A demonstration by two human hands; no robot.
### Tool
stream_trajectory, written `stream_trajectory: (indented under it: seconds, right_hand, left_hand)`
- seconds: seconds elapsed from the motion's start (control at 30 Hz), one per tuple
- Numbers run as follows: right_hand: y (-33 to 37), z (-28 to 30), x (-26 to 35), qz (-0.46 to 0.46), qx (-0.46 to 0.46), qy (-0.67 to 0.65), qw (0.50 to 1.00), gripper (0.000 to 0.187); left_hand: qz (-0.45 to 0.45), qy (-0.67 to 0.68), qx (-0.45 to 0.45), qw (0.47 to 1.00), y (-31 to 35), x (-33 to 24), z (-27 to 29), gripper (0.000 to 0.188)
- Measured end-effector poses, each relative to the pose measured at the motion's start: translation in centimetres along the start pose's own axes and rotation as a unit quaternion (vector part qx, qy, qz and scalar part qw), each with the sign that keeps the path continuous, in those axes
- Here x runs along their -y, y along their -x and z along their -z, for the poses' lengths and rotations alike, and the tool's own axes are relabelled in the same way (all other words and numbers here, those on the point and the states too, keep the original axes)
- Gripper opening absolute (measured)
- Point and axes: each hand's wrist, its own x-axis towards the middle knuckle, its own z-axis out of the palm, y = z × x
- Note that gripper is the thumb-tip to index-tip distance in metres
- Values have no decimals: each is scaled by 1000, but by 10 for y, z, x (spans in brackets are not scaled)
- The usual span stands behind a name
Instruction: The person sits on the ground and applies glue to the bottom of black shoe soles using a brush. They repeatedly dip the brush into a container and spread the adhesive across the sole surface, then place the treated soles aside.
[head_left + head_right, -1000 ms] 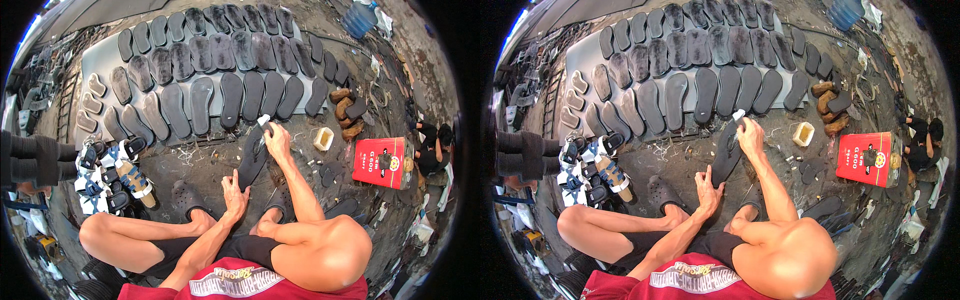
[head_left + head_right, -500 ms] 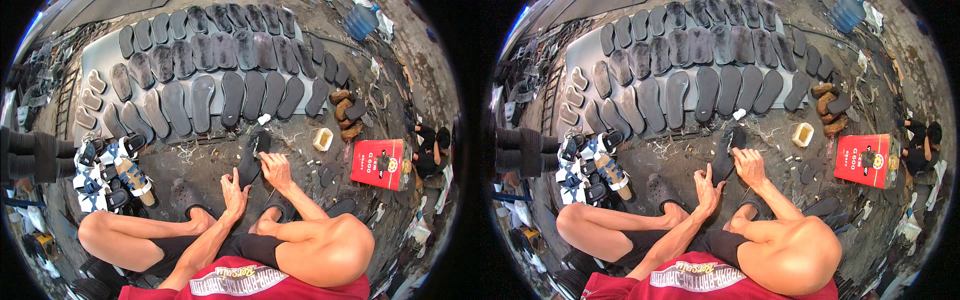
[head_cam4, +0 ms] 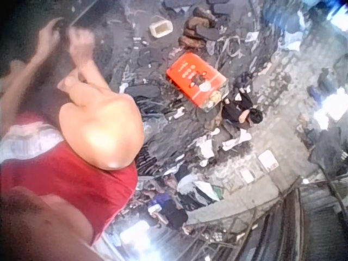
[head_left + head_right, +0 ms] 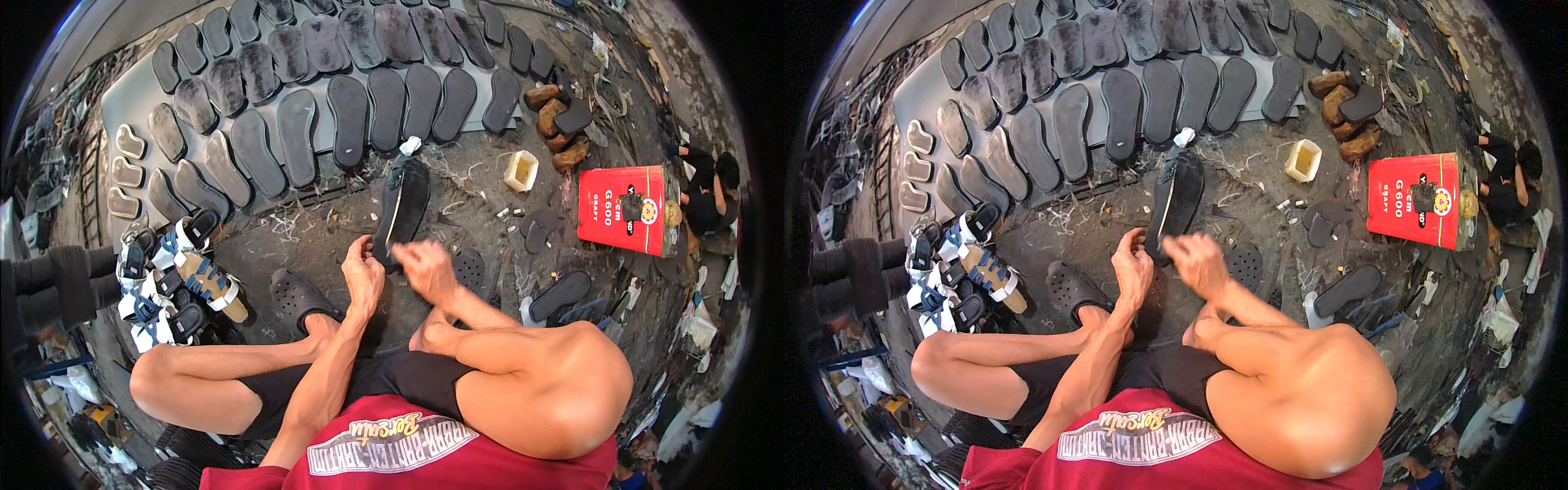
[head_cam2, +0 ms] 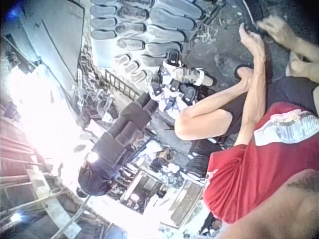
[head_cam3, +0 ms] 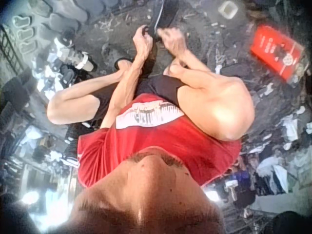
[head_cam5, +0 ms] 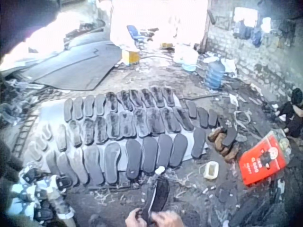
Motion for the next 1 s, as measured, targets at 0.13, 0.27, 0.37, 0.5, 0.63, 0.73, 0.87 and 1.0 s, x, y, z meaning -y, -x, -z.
stream_trajectory:
  seconds: [0.13,0.27,0.37,0.5,0.63,0.73,0.87,1.0]
  right_hand:
    - [-18,14,14,-107,-41,-97,989,35]
    - [-87,15,-49,-265,-81,-97,956,32]
    - [-127,7,-76,-142,-83,-7,986,26]
    - [-125,8,-59,62,95,-71,991,30]
    - [-139,22,-85,-76,-44,23,996,26]
    - [-120,12,-76,-73,-66,41,994,27]
    - [-58,-6,-3,17,-13,61,998,28]
    - [-8,-21,38,60,-24,-32,997,28]
  left_hand:
    - [5,26,-18,999,-7,8,7,50]
    - [-72,-91,-4,993,16,-14,-10,84]
    - [-113,-129,1,985,22,-9,-18,107]
    - [-109,-103,-4,989,20,-5,-14,107]
    - [-93,-81,9,992,18,-12,-14,109]
    - [-140,-71,-14,988,21,-9,-10,94]
    - [-37,67,-199,977,13,3,-5,65]
    - [40,201,-287,936,-23,12,21,55]
